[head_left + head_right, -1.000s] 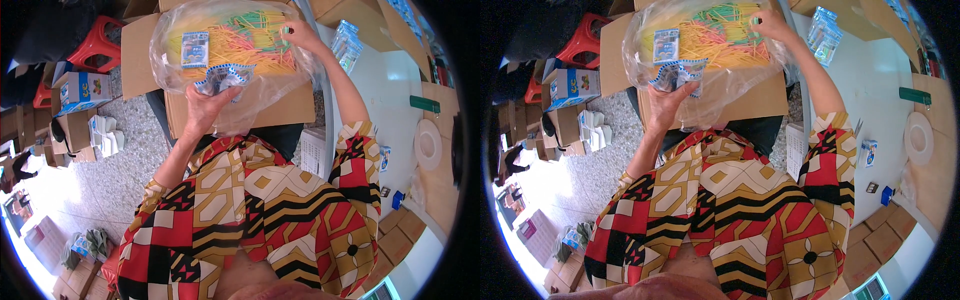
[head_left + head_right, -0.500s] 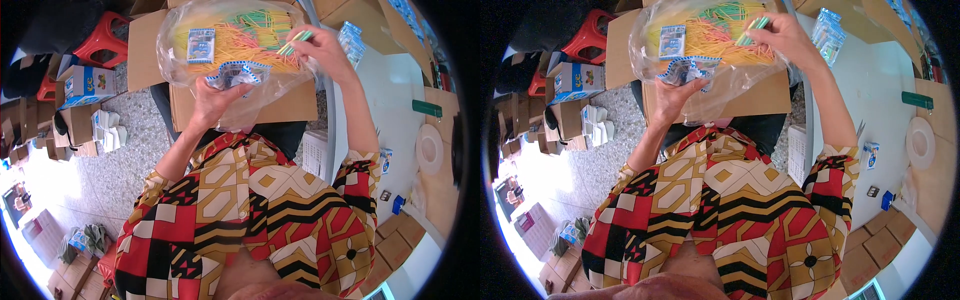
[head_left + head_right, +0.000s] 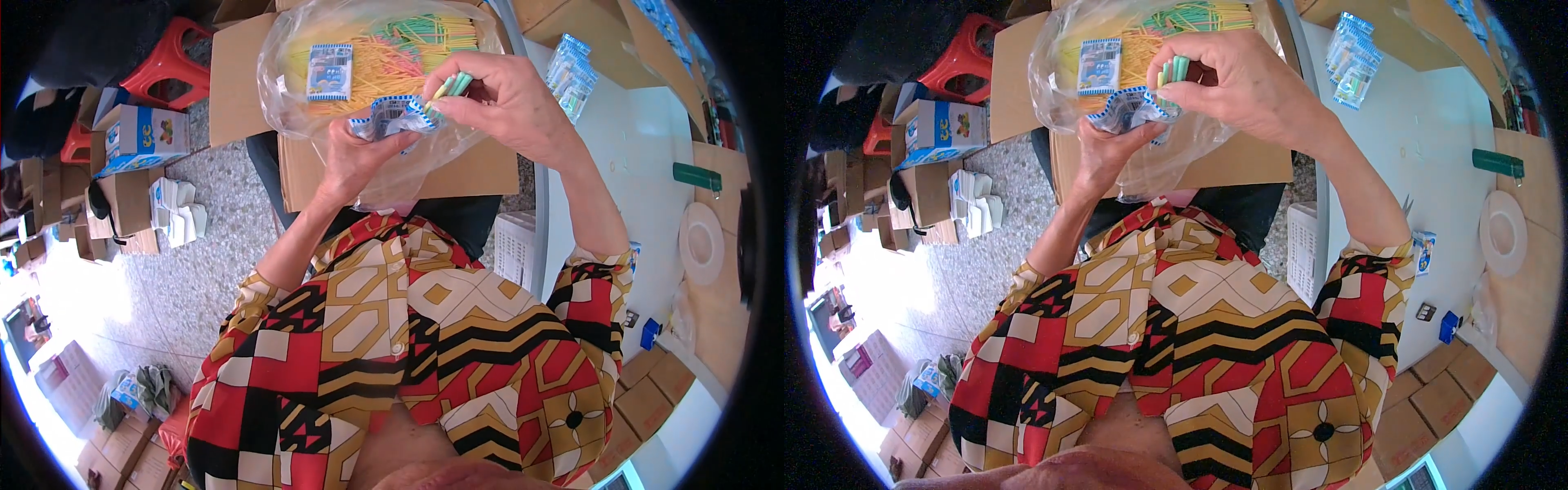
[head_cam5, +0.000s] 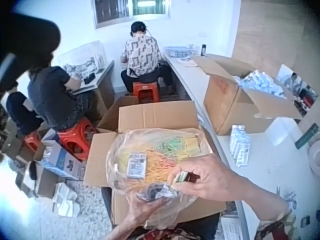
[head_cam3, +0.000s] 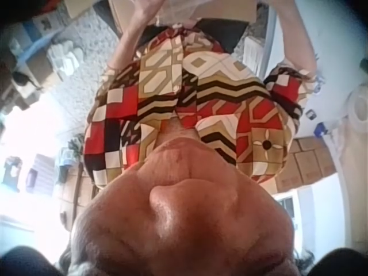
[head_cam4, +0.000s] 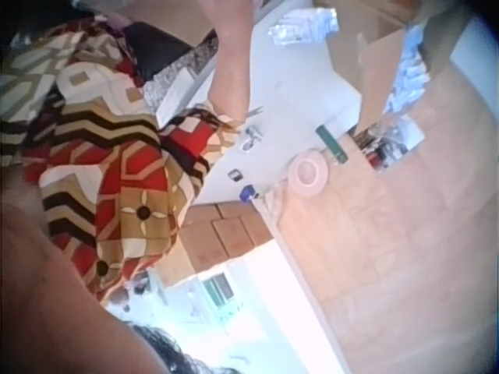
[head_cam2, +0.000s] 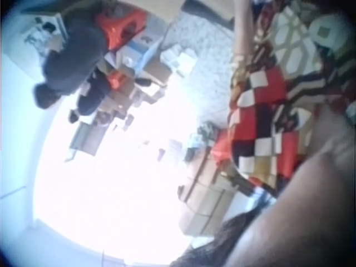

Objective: Packaging bundles of colorful sticks into plastic bags and placing them into cardboard boxes while adding small packets.

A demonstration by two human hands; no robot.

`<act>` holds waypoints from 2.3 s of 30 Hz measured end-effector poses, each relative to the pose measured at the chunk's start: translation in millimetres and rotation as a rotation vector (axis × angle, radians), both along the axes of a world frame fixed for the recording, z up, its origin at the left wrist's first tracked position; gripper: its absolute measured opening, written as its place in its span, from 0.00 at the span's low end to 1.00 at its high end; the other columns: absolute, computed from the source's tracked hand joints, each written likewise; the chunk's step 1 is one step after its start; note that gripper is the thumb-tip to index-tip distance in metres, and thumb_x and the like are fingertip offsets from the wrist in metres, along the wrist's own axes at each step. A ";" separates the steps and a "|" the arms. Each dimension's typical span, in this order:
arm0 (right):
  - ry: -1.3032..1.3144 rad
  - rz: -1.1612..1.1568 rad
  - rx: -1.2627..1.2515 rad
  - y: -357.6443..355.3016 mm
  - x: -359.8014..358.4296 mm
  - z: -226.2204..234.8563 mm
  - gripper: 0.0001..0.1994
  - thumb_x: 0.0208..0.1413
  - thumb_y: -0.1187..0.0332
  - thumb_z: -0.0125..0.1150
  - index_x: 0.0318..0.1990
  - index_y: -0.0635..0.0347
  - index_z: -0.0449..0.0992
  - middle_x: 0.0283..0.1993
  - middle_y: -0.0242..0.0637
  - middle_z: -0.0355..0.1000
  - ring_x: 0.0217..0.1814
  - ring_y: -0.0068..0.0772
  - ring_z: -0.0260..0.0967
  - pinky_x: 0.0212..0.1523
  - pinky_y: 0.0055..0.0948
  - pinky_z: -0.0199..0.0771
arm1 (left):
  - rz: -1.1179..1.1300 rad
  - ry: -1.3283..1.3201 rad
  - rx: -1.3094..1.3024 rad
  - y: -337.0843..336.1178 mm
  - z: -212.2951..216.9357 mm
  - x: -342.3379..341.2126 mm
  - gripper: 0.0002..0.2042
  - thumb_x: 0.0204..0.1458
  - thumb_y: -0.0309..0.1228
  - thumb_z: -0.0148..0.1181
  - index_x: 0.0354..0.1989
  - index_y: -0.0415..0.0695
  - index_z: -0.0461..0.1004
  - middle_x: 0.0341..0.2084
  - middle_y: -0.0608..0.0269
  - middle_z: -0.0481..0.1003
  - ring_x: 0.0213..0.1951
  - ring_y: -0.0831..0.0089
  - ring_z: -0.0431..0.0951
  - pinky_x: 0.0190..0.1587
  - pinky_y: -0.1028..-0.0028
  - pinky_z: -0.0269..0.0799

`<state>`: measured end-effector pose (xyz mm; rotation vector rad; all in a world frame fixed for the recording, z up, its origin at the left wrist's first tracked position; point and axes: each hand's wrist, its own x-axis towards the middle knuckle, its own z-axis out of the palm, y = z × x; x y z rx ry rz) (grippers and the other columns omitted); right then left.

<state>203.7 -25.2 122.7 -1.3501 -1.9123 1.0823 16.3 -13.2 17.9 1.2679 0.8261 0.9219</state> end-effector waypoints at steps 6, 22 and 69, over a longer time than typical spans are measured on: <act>0.005 0.010 -0.031 3.9 -1.2 3.3 0.03 0.50 0.74 0.56 0.33 0.61 0.73 0.26 0.24 0.64 0.26 0.11 0.57 0.25 0.14 0.58 | -0.042 0.017 0.012 1.0 1.6 -2.6 0.10 0.42 0.22 0.64 0.35 0.39 0.76 0.25 0.70 0.76 0.28 0.87 0.71 0.32 0.83 0.69; 0.171 0.034 0.102 0.7 5.1 -10.2 0.12 0.48 0.76 0.56 0.43 0.62 0.72 0.34 0.26 0.67 0.31 0.12 0.58 0.29 0.14 0.60 | -0.001 -0.124 -0.047 3.2 1.6 2.5 0.17 0.39 0.23 0.67 0.41 0.39 0.72 0.33 0.69 0.75 0.34 0.82 0.73 0.39 0.79 0.71; 0.107 -0.329 0.224 -25.3 50.0 -69.3 0.13 0.48 0.65 0.62 0.40 0.58 0.71 0.35 0.33 0.71 0.35 0.22 0.70 0.38 0.22 0.70 | 0.037 0.131 -0.034 1.3 5.9 26.6 0.10 0.46 0.25 0.61 0.38 0.39 0.75 0.30 0.69 0.75 0.31 0.82 0.72 0.36 0.79 0.69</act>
